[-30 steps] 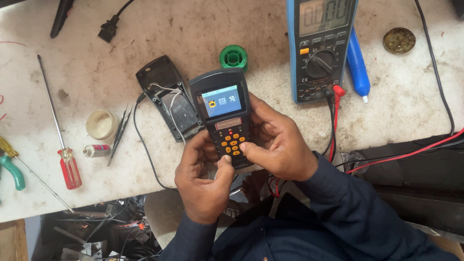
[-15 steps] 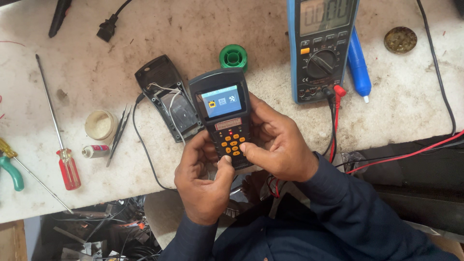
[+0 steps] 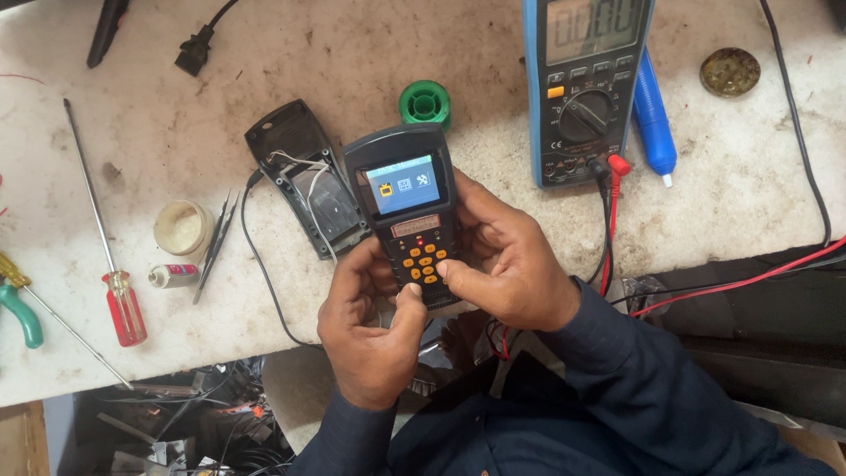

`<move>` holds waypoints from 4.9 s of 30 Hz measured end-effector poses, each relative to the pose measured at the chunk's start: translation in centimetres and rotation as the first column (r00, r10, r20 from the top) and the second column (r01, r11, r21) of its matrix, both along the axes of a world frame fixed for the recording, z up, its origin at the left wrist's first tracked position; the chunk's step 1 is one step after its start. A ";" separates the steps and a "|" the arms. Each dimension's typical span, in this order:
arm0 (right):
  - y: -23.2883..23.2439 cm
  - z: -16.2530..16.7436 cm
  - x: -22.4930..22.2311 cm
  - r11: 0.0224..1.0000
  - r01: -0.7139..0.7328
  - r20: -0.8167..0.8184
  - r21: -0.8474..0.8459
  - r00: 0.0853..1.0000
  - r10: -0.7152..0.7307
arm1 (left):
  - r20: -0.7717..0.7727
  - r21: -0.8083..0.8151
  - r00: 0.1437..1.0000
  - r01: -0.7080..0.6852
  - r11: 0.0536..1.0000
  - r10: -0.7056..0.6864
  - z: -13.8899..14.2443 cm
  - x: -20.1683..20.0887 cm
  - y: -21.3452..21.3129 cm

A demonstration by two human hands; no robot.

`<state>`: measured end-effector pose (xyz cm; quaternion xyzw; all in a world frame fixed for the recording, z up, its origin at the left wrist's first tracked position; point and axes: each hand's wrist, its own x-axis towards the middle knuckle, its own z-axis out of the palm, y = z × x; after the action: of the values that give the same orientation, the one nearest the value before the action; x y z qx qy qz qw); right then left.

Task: The person uses multimeter probes to test points on a handheld electronic device's circuit board, then presses buttons on the device to check its display and functions. The device powers on and shows a menu screen during testing.

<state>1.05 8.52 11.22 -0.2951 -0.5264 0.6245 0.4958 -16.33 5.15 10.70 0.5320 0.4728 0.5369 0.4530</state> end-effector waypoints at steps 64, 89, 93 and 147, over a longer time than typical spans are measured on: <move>-0.2 -2.2 0.2 0.975 0.219 -0.075 -0.026 0.973 -0.220 | -0.071 0.121 0.995 -0.063 0.991 0.072 -1.7 -0.5 -1.1; -0.2 -2.4 0.3 0.983 0.184 -0.082 0.003 0.980 -0.183 | 0.095 -0.003 0.994 -0.056 0.998 0.056 -2.1 -0.1 -1.0; -0.2 -2.5 0.1 0.983 0.185 -0.084 -0.002 0.979 -0.185 | 0.099 0.016 0.994 -0.053 0.998 0.051 -2.5 -0.4 -1.0; -0.7 -3.2 1.5 0.994 0.083 -0.093 0.074 0.993 -0.076 | -0.184 0.161 0.962 -0.174 0.971 0.203 1.6 1.7 -1.7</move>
<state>2.56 7.82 8.01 -0.2678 -0.5154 0.5958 0.5547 -14.67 3.47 12.33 0.5665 0.5245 0.5544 0.3107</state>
